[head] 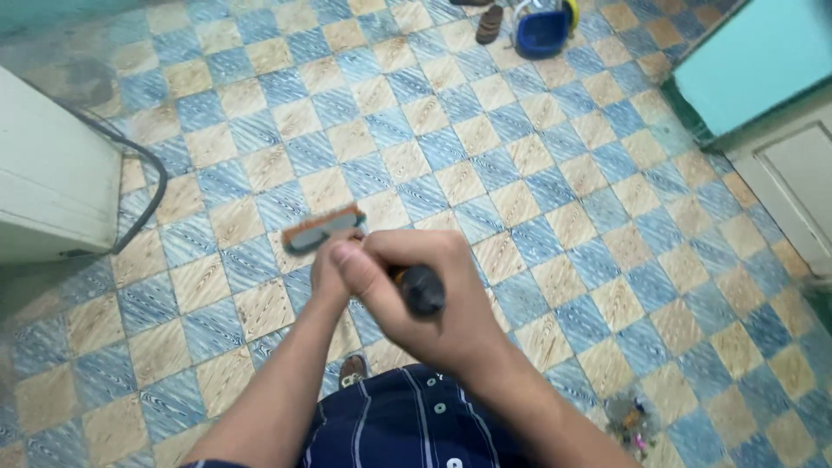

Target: Sweep the tiled floor and move a washing machine lid.

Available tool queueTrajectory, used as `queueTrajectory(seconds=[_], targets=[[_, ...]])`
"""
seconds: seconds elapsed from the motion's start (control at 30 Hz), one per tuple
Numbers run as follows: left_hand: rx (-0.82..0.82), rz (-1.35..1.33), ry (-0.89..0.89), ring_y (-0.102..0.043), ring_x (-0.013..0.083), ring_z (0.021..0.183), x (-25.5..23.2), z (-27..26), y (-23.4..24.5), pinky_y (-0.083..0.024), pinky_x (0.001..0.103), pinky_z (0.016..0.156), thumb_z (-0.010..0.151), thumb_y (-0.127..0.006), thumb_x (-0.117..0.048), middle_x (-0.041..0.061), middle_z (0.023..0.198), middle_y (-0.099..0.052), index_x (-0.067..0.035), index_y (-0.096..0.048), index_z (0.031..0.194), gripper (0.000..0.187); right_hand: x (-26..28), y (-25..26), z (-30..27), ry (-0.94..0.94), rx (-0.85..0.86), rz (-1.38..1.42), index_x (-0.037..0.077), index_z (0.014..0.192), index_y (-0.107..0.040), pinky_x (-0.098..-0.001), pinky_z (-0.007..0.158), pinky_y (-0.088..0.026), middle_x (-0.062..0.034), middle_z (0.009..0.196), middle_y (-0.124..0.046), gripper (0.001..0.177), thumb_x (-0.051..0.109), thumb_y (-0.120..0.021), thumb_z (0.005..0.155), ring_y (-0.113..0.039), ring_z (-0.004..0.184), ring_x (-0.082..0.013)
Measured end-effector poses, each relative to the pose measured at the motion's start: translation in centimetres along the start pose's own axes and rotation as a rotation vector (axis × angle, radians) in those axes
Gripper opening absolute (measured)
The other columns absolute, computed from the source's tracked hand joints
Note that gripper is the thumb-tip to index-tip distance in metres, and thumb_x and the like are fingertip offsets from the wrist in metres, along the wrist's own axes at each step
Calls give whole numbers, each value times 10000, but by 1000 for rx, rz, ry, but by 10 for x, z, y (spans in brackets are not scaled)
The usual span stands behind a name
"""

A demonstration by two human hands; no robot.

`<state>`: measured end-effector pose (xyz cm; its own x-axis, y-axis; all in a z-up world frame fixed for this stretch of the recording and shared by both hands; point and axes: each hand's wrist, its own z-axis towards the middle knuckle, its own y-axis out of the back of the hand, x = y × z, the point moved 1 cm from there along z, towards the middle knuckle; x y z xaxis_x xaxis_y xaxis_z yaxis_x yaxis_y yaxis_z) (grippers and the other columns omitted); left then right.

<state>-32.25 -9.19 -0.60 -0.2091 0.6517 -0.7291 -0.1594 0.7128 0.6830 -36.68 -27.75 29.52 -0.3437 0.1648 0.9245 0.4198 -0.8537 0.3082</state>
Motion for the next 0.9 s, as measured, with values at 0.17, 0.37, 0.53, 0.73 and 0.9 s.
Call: queueTrajectory(seconds=[0.17,0.37,0.53,0.73,0.9], targets=[[-51,28,48,-672,428,1063,-45,-17,-19,-514,508,893,969,-606,-347,219,1067,-735,-115,-702,1044,262,-4,47,6,-23,-45,92,25,656,-624,-274,476,-340,5,546,-503,425,248,-633,1017,-446,529,-53],[-79,11,205,-685,401,1043,-109,-27,-8,-515,495,868,942,-590,-333,192,1048,-737,-124,-721,1102,293,-10,84,7,102,104,141,54,657,-650,-262,454,-369,36,566,-554,388,248,-649,994,-505,517,-43],[-245,-57,46,-732,306,1003,-55,-10,-39,-546,412,885,896,-634,-254,126,1027,-760,-94,-721,1017,219,-14,98,0,203,179,209,57,651,-601,-269,483,-364,8,579,-535,402,241,-678,1000,-506,518,-67],[-483,-52,-74,-711,305,921,-77,-19,-34,-528,380,840,907,-724,-235,151,954,-732,-31,-686,969,216,-28,107,-8,258,191,232,48,714,-598,-274,501,-383,2,627,-520,408,266,-677,1049,-497,514,-64],[-285,-245,239,-709,241,917,0,-7,-58,-527,319,861,939,-569,-146,99,997,-755,-104,-690,1078,189,-41,105,-15,-8,256,232,24,727,-629,-293,511,-380,-15,592,-531,369,267,-672,1001,-477,568,-66]])
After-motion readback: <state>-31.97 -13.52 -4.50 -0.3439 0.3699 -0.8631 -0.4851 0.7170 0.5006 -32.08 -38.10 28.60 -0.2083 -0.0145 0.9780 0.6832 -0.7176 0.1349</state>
